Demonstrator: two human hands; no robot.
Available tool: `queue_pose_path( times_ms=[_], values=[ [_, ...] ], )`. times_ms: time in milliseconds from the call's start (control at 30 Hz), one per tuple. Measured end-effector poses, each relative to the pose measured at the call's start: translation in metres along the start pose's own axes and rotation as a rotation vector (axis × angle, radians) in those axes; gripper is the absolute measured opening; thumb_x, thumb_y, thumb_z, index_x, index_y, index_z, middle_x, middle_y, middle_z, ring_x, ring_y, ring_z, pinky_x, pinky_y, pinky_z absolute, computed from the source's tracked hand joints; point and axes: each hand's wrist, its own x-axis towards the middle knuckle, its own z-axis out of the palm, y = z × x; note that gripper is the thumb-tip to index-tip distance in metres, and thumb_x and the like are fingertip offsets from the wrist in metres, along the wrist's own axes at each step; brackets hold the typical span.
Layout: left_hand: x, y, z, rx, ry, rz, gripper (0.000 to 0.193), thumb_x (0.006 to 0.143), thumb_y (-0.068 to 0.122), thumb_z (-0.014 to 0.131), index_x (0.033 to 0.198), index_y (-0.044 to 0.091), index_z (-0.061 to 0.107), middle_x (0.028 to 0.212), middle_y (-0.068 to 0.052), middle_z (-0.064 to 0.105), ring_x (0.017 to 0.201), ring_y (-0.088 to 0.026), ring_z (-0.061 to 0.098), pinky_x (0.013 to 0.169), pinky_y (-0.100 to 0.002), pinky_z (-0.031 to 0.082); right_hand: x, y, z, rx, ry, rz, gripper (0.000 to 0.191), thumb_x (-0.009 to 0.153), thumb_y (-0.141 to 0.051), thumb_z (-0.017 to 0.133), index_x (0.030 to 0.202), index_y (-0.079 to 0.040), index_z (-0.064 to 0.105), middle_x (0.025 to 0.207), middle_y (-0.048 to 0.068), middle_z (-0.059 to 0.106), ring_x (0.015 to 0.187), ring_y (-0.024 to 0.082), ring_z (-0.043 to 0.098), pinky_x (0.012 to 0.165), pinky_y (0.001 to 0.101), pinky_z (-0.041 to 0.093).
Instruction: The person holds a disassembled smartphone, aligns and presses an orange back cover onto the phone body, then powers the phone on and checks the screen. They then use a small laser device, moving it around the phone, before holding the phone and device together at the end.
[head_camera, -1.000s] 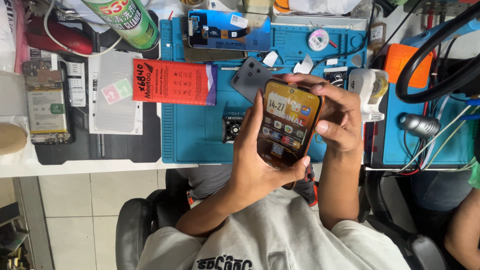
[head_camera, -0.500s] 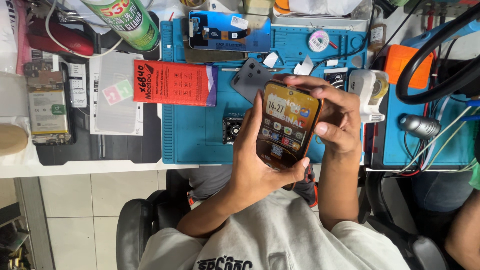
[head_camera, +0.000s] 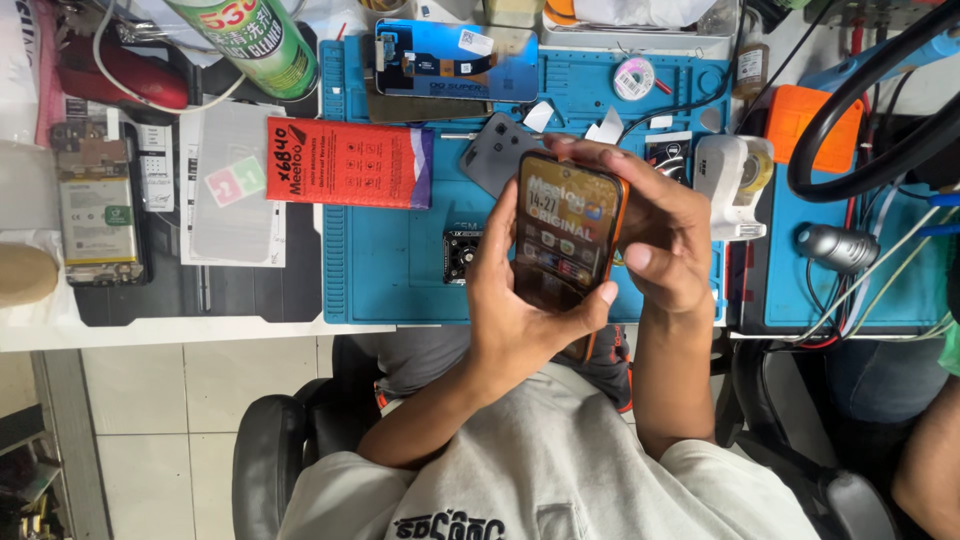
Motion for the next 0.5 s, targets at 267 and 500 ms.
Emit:
queue_pose_path(
  times_ms=[267, 500],
  values=[
    [0.005, -0.011, -0.009, -0.205, -0.085, 0.009, 0.098, 0.088, 0.020, 0.087, 0.161, -0.008, 0.028, 0.146, -0.018, 0.056, 0.131, -0.021, 0.057, 0.118, -0.032, 0.049, 0.000, -0.020, 0.016, -0.019, -0.052, 0.127, 0.101, 0.095, -0.056, 0.072, 0.166, -0.011, 0.015, 0.171, 0.025, 0.026, 0.155, 0.035, 0.036, 0.129, 0.0458, 0.031],
    [0.017, -0.014, -0.018, -0.371, -0.005, -0.039, 0.105, 0.086, 0.027, 0.087, 0.164, 0.000, 0.023, 0.155, -0.021, 0.051, 0.132, -0.027, 0.059, 0.102, -0.034, 0.055, -0.024, -0.020, 0.022, -0.072, -0.166, 0.355, 0.124, 0.086, -0.032, 0.088, 0.170, -0.009, 0.000, 0.168, 0.022, 0.028, 0.142, 0.032, 0.055, 0.122, 0.0493, 0.047]
  ],
)
